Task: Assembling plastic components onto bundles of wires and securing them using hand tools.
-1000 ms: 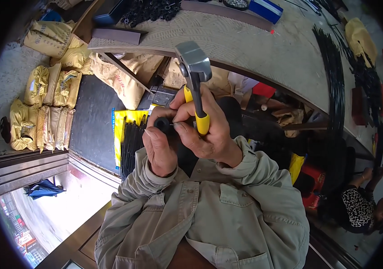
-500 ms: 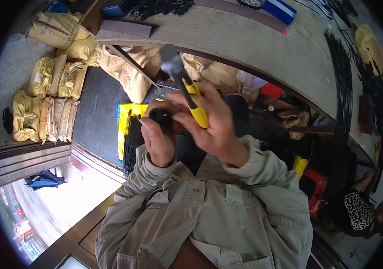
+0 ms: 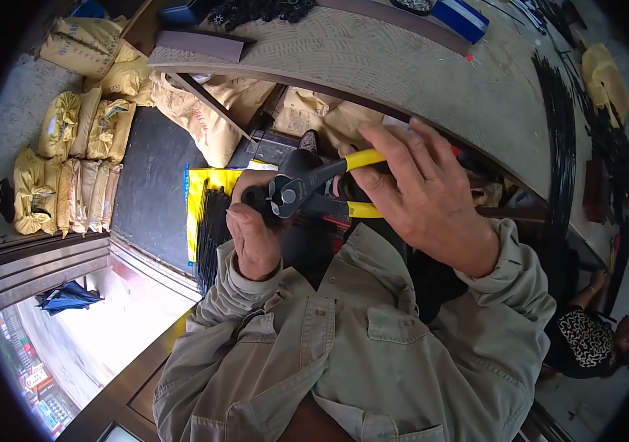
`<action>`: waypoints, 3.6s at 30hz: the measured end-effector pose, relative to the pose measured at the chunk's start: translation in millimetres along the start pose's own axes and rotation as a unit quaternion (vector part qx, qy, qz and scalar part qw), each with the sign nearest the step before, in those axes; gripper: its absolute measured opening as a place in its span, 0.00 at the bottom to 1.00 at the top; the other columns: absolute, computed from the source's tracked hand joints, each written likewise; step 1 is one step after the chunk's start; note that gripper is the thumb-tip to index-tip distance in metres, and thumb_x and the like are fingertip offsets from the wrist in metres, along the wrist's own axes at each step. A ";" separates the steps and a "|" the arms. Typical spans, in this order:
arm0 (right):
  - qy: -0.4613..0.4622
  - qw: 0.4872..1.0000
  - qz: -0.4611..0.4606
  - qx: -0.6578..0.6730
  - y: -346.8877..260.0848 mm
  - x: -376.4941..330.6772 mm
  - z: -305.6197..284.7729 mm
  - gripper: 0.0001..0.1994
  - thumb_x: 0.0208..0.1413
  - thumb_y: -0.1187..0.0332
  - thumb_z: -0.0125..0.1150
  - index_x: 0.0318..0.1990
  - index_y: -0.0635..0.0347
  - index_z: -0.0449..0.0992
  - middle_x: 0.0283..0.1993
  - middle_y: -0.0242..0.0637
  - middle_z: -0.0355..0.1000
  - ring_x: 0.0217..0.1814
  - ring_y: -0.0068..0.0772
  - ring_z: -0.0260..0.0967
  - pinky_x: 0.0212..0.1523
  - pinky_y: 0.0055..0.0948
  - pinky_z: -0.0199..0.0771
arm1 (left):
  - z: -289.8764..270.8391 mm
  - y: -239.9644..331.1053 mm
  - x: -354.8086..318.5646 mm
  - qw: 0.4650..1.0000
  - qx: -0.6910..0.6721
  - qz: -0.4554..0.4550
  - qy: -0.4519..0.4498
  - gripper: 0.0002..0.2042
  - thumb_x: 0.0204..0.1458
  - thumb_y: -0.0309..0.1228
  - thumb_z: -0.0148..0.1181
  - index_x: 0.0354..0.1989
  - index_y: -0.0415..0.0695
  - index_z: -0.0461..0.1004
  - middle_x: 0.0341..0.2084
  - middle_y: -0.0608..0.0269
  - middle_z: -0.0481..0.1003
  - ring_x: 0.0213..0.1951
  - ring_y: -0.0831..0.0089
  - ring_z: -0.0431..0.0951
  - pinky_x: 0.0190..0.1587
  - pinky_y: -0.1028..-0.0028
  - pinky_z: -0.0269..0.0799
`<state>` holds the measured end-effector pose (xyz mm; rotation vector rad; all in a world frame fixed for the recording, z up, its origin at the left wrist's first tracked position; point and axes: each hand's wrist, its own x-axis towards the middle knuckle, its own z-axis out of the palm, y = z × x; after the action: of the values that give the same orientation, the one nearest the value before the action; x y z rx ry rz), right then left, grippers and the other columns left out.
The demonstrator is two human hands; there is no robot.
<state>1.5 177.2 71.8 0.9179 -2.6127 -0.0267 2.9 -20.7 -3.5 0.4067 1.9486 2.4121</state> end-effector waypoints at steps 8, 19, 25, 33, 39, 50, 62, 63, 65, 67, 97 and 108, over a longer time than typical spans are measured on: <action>-0.004 0.989 -0.067 -0.130 6.3 8.2 -18.3 0.08 0.49 0.70 0.54 0.37 0.61 0.70 0.48 0.44 0.62 0.43 0.37 0.64 0.41 0.40 0.67 | 2.3 1.3 2.3 1.000 0.001 -0.006 0.009 0.35 0.50 0.63 0.31 0.40 0.37 0.65 0.23 0.65 0.67 0.18 0.82 0.62 0.20 0.82 0.57; -0.174 0.979 -0.042 0.101 0.0 0.3 -6.5 0.10 0.44 0.75 0.54 0.36 0.65 0.70 0.40 0.44 0.62 0.41 0.40 0.65 0.37 0.34 0.68 | -2.3 -0.4 3.4 0.990 0.114 0.068 0.042 0.35 0.53 0.60 0.29 0.41 0.34 0.67 0.28 0.62 0.68 0.18 0.83 0.62 0.20 0.82 0.55; -0.216 0.913 -0.034 0.344 17.1 1.7 -10.5 0.12 0.46 0.77 0.53 0.41 0.66 0.66 0.43 0.43 0.63 0.38 0.36 0.67 0.35 0.30 0.69 | -21.8 -4.8 8.9 0.993 -0.020 0.024 -0.117 0.29 0.56 0.53 0.32 0.43 0.35 0.66 0.25 0.63 0.68 0.22 0.82 0.62 0.28 0.81 0.58; -0.462 0.662 0.145 0.572 37.4 13.6 -40.9 0.10 0.51 0.78 0.49 0.41 0.63 0.61 0.38 0.37 0.67 0.28 0.26 0.68 0.26 0.23 0.68 | -10.6 -4.0 3.0 0.985 -0.006 0.000 -0.170 0.35 0.51 0.61 0.30 0.39 0.35 0.65 0.22 0.63 0.66 0.21 0.82 0.61 0.24 0.81 0.56; -0.491 0.692 0.072 0.524 31.9 13.3 -19.5 0.10 0.52 0.76 0.50 0.42 0.63 0.61 0.36 0.36 0.68 0.30 0.23 0.68 0.26 0.21 0.68 | -7.4 -20.8 5.0 0.986 -0.001 0.054 -0.159 0.26 0.57 0.51 0.34 0.42 0.36 0.64 0.19 0.68 0.64 0.20 0.84 0.59 0.28 0.82 0.58; -0.112 0.969 0.219 -0.016 153.4 -51.0 73.0 0.16 0.54 0.64 0.53 0.48 0.60 0.64 0.45 0.47 0.66 0.44 0.51 0.66 0.41 0.36 0.67 | -194.4 135.5 -65.3 0.865 -0.062 0.411 0.282 0.26 0.49 0.57 0.46 0.34 0.41 0.66 0.17 0.68 0.61 0.15 0.79 0.57 0.18 0.78 0.52; -0.020 0.868 0.468 -0.163 242.6 -195.5 96.3 0.28 0.49 0.56 0.57 0.53 0.68 0.62 0.54 0.53 0.61 0.57 0.49 0.57 0.57 0.37 0.55 | -311.9 -274.3 -59.3 0.862 0.483 -0.143 0.056 0.23 0.56 0.34 0.46 0.57 0.34 0.55 0.49 0.46 0.66 0.49 0.54 0.68 0.51 0.69 0.62; -0.027 0.852 0.487 -0.190 244.0 -213.2 94.9 0.32 0.48 0.51 0.56 0.54 0.68 0.60 0.55 0.53 0.60 0.57 0.51 0.56 0.57 0.39 0.55 | -310.5 -296.0 -76.6 0.831 0.509 -0.218 0.050 0.32 0.52 0.50 0.46 0.62 0.47 0.48 0.51 0.50 0.65 0.54 0.54 0.63 0.54 0.62 0.55; -0.085 0.789 0.560 -0.237 224.0 -218.6 70.0 0.36 0.47 0.46 0.55 0.56 0.67 0.57 0.56 0.54 0.58 0.58 0.52 0.56 0.56 0.41 0.55 | -264.7 -292.0 -60.0 0.683 0.639 -0.353 0.021 0.37 0.48 0.55 0.48 0.64 0.51 0.43 0.56 0.53 0.60 0.58 0.54 0.57 0.55 0.51 0.46; -0.075 0.754 0.590 -0.279 232.0 -240.8 61.5 0.37 0.47 0.45 0.54 0.57 0.66 0.56 0.57 0.54 0.57 0.58 0.52 0.55 0.56 0.41 0.56 | -259.8 -318.0 -43.7 0.694 0.643 -0.322 0.031 0.38 0.47 0.55 0.48 0.64 0.53 0.43 0.56 0.53 0.59 0.59 0.54 0.55 0.55 0.48 0.44; 0.012 0.815 0.551 -0.177 375.4 -209.3 38.0 0.10 0.57 0.67 0.44 0.42 0.57 0.69 0.28 0.44 0.66 0.32 0.42 0.64 0.33 0.33 0.64 | -50.5 -244.4 -64.9 0.851 0.450 0.048 -0.266 0.15 0.47 0.42 0.53 0.39 0.48 0.73 0.39 0.57 0.72 0.48 0.61 0.69 0.56 0.54 0.48; 0.463 0.776 0.409 -0.126 372.0 -70.1 -128.9 0.13 0.50 0.67 0.53 0.38 0.69 0.64 0.24 0.54 0.67 0.28 0.53 0.67 0.27 0.42 0.64 | -34.2 -241.6 -48.6 0.847 0.435 0.095 -0.290 0.12 0.47 0.40 0.53 0.36 0.49 0.74 0.35 0.58 0.74 0.44 0.64 0.71 0.55 0.58 0.49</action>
<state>-126.5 526.1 219.6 -0.3345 -1.7632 0.2364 6.2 -7.9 -251.9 1.2015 2.5737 1.0485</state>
